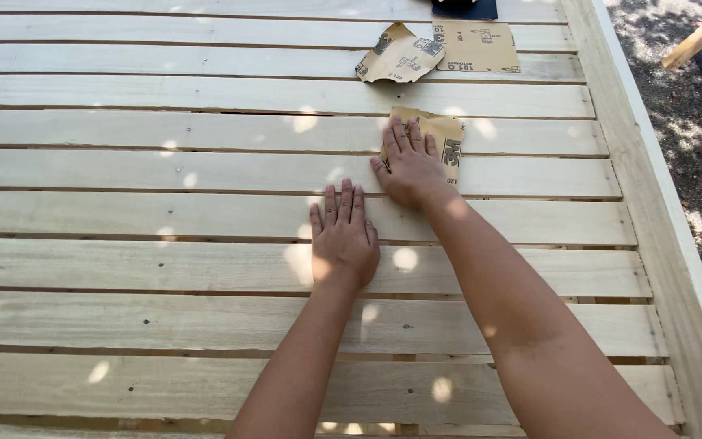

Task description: The person sands the slatted wooden surface of a furniture frame by hand, holding a sheet of sandpaper and rubbing it back and forth across the planks. They work across different sections of the slats and along the edge rail, moving progressively toward the far end of the frame.

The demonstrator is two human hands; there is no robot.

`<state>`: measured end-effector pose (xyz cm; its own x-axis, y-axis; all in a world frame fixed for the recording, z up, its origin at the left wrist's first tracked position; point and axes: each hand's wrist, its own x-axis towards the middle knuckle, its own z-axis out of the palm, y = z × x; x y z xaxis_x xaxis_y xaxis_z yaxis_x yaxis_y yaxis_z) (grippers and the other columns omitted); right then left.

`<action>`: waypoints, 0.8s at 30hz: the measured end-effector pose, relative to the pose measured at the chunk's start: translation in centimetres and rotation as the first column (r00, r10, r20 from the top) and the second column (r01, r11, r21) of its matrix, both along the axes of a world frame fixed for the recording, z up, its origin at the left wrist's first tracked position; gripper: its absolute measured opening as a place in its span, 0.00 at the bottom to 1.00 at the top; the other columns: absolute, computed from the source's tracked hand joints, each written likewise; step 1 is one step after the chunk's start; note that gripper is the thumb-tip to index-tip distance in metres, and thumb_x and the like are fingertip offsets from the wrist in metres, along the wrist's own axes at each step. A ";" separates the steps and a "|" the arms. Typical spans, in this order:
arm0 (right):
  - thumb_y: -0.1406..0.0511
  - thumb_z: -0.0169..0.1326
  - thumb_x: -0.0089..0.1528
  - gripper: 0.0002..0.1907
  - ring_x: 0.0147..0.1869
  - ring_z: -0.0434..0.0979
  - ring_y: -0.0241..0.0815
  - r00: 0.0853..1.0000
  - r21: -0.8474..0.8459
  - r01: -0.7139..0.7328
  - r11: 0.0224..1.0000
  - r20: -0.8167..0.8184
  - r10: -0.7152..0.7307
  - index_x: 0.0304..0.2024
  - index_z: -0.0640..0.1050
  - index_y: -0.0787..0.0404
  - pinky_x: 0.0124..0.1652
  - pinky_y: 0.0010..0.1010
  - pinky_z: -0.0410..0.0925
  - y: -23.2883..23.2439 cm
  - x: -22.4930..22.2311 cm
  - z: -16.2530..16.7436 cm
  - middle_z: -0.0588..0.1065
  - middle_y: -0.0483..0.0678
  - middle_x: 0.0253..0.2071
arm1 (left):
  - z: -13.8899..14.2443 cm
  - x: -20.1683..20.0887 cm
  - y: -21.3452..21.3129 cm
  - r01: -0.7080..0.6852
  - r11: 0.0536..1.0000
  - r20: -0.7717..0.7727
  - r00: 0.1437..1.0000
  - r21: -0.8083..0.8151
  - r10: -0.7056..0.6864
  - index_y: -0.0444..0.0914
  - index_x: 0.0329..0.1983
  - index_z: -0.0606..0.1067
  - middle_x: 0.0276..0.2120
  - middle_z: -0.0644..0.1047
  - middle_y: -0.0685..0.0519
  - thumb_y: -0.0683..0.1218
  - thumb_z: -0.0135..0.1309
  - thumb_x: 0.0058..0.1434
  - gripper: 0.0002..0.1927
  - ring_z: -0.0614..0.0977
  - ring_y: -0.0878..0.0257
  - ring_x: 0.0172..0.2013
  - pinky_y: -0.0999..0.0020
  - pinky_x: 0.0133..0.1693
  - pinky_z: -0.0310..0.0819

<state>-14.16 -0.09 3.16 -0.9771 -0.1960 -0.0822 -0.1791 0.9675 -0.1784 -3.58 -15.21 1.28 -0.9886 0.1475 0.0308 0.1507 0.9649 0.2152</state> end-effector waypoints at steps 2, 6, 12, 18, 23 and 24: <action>0.47 0.27 0.70 0.39 0.82 0.30 0.54 1.000 -0.034 0.007 0.999 -0.023 -0.007 0.76 0.46 0.63 0.73 0.47 0.33 -0.2 -0.4 -0.1 0.38 0.53 0.80 | 0.2 -0.1 -0.1 0.001 1.000 0.009 1.000 0.007 -0.001 0.43 0.78 0.49 0.77 0.45 0.54 0.54 0.30 0.70 0.33 0.42 0.55 0.76 0.49 0.72 0.31; 0.49 0.29 0.71 0.38 0.83 0.34 0.53 0.992 -0.001 -0.098 0.995 -0.082 0.097 0.76 0.48 0.66 0.74 0.44 0.35 0.4 7.1 -0.7 0.42 0.57 0.80 | 0.4 -0.1 -0.1 -0.003 1.000 0.063 0.998 -0.004 0.003 0.44 0.78 0.48 0.78 0.46 0.55 0.54 0.31 0.69 0.33 0.44 0.56 0.76 0.50 0.72 0.32; 0.49 0.29 0.71 0.37 0.82 0.37 0.55 0.965 0.064 -0.246 0.967 -0.079 0.250 0.75 0.49 0.68 0.72 0.44 0.36 1.4 24.4 0.5 0.45 0.59 0.78 | 0.5 0.0 0.2 0.007 0.999 0.017 1.000 -0.048 -0.006 0.43 0.78 0.48 0.77 0.46 0.55 0.54 0.30 0.69 0.34 0.45 0.55 0.75 0.50 0.72 0.33; 0.48 0.28 0.70 0.37 0.82 0.37 0.51 0.981 0.066 -0.191 0.979 -0.023 0.193 0.75 0.49 0.61 0.73 0.45 0.35 1.9 18.7 -0.3 0.43 0.53 0.79 | 0.3 0.4 0.1 0.007 1.000 -0.016 1.000 0.014 -0.007 0.41 0.77 0.50 0.77 0.48 0.52 0.54 0.32 0.69 0.34 0.45 0.53 0.76 0.48 0.72 0.34; 0.46 0.28 0.69 0.40 0.83 0.35 0.51 0.997 0.070 -0.073 0.995 -0.029 0.075 0.76 0.47 0.62 0.73 0.47 0.35 0.9 4.0 -0.7 0.41 0.54 0.80 | 0.1 0.5 0.0 0.027 0.998 -0.034 0.999 0.048 -0.026 0.40 0.77 0.52 0.77 0.49 0.52 0.53 0.32 0.68 0.34 0.46 0.52 0.75 0.46 0.71 0.34; 0.46 0.28 0.69 0.40 0.83 0.34 0.51 0.999 0.044 -0.043 0.998 -0.017 0.043 0.76 0.46 0.62 0.73 0.47 0.35 0.8 1.5 -0.3 0.40 0.53 0.80 | 0.1 0.5 -0.1 0.029 0.999 -0.026 0.999 0.045 -0.028 0.40 0.77 0.52 0.77 0.49 0.52 0.53 0.33 0.68 0.34 0.46 0.52 0.75 0.46 0.71 0.35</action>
